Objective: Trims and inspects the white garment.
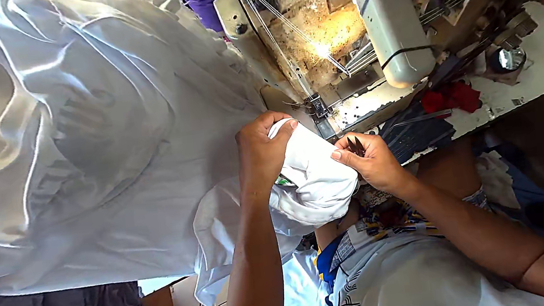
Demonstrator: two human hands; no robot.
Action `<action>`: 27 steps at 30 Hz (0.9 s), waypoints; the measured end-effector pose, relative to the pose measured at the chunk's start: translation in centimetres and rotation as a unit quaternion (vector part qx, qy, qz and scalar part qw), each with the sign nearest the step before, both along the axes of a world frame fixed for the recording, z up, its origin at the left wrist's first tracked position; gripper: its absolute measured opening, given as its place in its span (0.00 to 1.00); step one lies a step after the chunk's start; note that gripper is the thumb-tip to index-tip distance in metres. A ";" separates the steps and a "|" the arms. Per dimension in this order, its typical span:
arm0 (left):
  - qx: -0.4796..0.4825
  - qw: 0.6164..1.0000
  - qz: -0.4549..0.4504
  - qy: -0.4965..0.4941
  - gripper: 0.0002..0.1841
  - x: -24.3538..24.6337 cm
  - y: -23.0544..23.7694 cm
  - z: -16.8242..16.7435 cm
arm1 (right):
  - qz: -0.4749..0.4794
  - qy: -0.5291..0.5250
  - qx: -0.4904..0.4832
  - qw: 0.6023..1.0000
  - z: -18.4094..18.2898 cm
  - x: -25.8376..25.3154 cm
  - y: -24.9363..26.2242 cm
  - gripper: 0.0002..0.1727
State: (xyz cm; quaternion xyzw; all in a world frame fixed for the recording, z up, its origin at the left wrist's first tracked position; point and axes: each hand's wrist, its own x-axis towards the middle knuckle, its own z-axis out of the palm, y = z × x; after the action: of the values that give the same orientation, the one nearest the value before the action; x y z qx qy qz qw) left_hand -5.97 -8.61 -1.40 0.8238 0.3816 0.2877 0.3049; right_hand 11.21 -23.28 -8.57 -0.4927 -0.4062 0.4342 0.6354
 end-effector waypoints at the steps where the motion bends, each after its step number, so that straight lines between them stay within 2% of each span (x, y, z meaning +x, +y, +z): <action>1: 0.009 1.000 0.004 0.005 0.07 0.1 0.2 -0.1 | -0.002 -0.001 -0.002 1.000 0.0 0.0 0.0 0.06; 7: 0.025 0.999 0.022 0.004 0.09 0.4 0.5 -0.7 | -0.001 0.012 0.006 1.000 -0.1 0.2 0.0 0.07; 11: 0.000 0.999 0.023 -0.041 0.09 -0.9 0.1 -0.4 | 0.087 0.046 0.036 0.994 0.0 0.7 -0.6 0.15; 13: 0.010 0.998 0.020 -0.059 0.09 -2.1 -0.3 0.6 | 0.124 0.047 0.035 0.991 0.3 0.9 -0.8 0.14; 16: 0.050 0.995 -0.011 -0.080 0.09 -4.0 -0.6 2.6 | 0.122 -0.021 0.045 0.991 1.4 0.7 -0.9 0.09; 19: 0.075 0.991 -0.044 -0.096 0.08 -5.2 -1.9 5.1 | 0.123 -0.143 0.065 0.980 3.8 0.1 -0.5 0.14; 21: 0.088 0.990 -0.049 -0.098 0.08 -5.8 -3.0 6.6 | 0.137 -0.229 0.085 0.960 5.5 -0.4 -0.2 0.11; 24: 0.124 0.987 -0.014 -0.101 0.08 -7.6 -3.4 8.3 | 0.156 -0.250 0.098 0.951 7.9 -0.7 -0.2 0.06; 27: 0.143 0.984 0.035 -0.097 0.08 -9.7 -3.1 8.7 | 0.123 -0.278 0.100 0.947 9.5 -0.8 -0.5 0.04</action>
State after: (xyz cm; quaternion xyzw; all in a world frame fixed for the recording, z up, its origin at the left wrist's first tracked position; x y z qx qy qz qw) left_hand -15.69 -11.73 7.27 0.8133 0.3337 0.4283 0.2091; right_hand 10.44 -23.74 0.88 -0.4742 -0.6654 0.3120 0.4848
